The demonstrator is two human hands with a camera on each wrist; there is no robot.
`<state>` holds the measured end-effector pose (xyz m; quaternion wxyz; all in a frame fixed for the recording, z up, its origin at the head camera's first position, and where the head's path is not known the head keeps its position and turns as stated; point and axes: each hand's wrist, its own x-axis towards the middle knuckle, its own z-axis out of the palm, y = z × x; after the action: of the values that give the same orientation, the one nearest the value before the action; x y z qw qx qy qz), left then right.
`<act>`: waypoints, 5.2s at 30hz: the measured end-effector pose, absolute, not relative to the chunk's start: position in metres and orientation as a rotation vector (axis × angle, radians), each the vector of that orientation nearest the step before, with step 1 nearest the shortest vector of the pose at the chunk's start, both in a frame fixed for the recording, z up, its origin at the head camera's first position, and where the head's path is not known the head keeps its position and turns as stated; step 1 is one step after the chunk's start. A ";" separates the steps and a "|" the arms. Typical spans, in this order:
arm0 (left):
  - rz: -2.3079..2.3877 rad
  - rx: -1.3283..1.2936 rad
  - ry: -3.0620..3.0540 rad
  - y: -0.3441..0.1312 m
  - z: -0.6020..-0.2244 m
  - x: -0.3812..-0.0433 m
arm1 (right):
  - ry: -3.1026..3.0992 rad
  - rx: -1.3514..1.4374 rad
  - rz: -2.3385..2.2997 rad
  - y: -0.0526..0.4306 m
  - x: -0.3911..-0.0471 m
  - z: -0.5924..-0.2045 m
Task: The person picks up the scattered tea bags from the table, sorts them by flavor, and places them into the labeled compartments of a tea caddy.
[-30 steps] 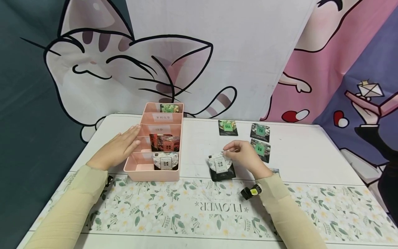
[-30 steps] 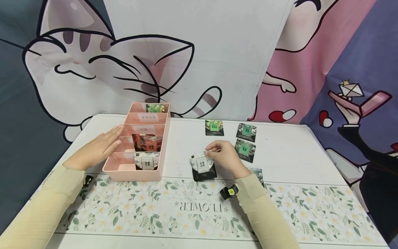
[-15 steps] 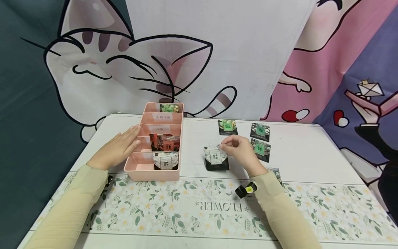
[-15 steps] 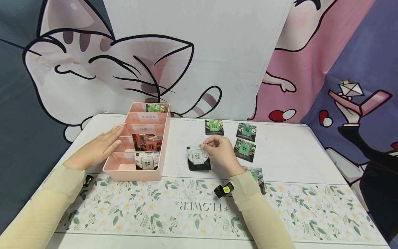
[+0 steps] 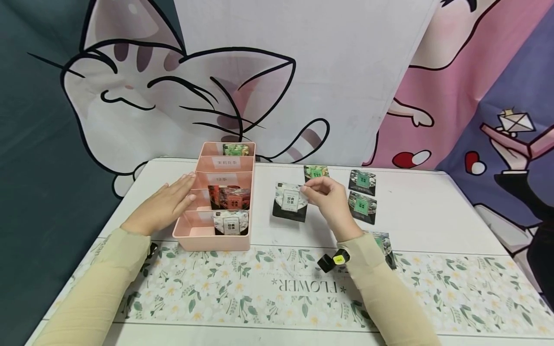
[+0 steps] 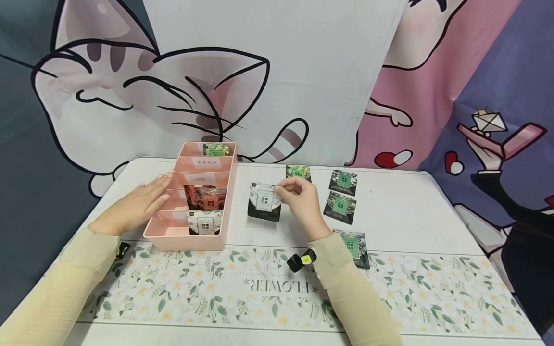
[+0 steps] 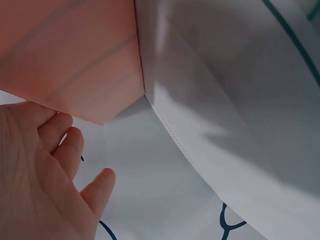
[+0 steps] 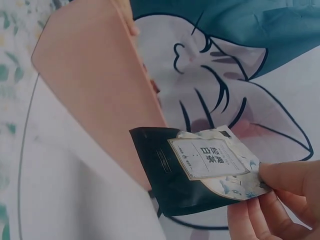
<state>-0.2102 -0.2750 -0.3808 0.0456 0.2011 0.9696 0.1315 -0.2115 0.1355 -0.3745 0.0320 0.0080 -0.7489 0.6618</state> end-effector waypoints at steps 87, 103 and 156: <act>0.333 0.602 3.000 -0.273 -0.379 -0.208 | -2.422 0.505 1.956 0.042 -0.196 -0.385; 0.324 0.602 2.999 -0.273 -0.377 -0.207 | -2.503 0.343 1.797 0.083 -0.231 -0.387; 0.314 0.620 2.998 -0.275 -0.382 -0.209 | -3.026 -0.292 1.078 0.185 -0.335 -0.422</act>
<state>-0.2091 -0.2746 -0.3816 0.0319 0.2014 0.9737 0.1021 -0.3345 0.1851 -0.4221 -0.0423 -0.0905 -0.9373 0.3340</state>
